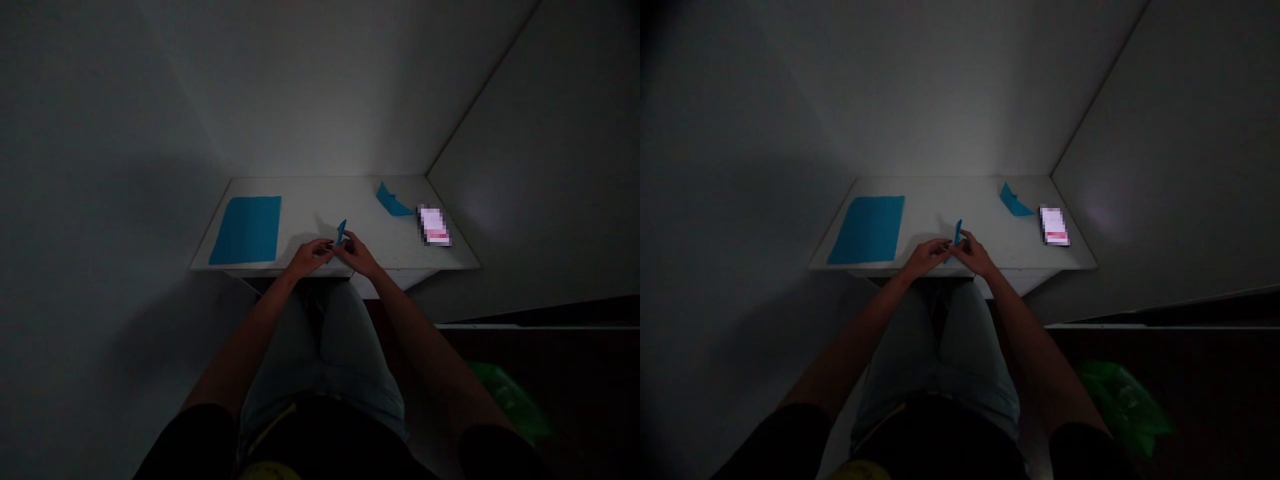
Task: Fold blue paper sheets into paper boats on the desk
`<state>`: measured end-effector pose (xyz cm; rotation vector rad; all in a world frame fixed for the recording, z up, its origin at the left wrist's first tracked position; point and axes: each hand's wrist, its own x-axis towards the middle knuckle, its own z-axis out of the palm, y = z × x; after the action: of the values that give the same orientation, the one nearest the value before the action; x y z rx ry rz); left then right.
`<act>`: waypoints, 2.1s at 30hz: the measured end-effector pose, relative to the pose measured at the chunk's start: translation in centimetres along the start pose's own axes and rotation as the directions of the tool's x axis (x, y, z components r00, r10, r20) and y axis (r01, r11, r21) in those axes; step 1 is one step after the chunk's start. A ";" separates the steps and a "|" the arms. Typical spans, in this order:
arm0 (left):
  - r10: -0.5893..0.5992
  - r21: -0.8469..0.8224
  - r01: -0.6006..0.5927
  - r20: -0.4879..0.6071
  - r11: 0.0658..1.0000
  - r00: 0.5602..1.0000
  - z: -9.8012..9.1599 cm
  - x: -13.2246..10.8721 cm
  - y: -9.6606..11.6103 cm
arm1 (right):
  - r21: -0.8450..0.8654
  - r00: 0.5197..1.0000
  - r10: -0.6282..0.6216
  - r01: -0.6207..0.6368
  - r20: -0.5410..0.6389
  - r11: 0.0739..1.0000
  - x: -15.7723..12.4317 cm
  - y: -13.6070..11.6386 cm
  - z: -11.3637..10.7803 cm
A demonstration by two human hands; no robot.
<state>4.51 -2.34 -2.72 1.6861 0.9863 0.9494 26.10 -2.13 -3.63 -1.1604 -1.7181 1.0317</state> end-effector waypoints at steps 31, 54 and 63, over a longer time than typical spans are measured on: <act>-0.057 -0.024 0.053 -0.202 0.998 0.978 0.0 0.6 -0.3 | 0.033 0.994 -0.004 0.008 -0.111 0.999 -0.1 -0.1 -0.5; -0.096 -0.118 0.069 -0.247 0.991 0.964 -0.2 1.1 -0.4 | 0.094 0.992 0.009 0.003 -0.122 0.996 0.0 0.8 -0.7; -0.060 -0.020 0.056 -0.241 0.998 0.969 -0.2 1.0 0.5 | -0.023 0.984 0.002 -0.006 -0.179 1.000 0.2 -0.5 -0.5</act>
<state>4.84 -1.44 -2.07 1.5468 1.1804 1.1387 26.36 -1.99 -2.99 -1.2328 -1.5907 0.8838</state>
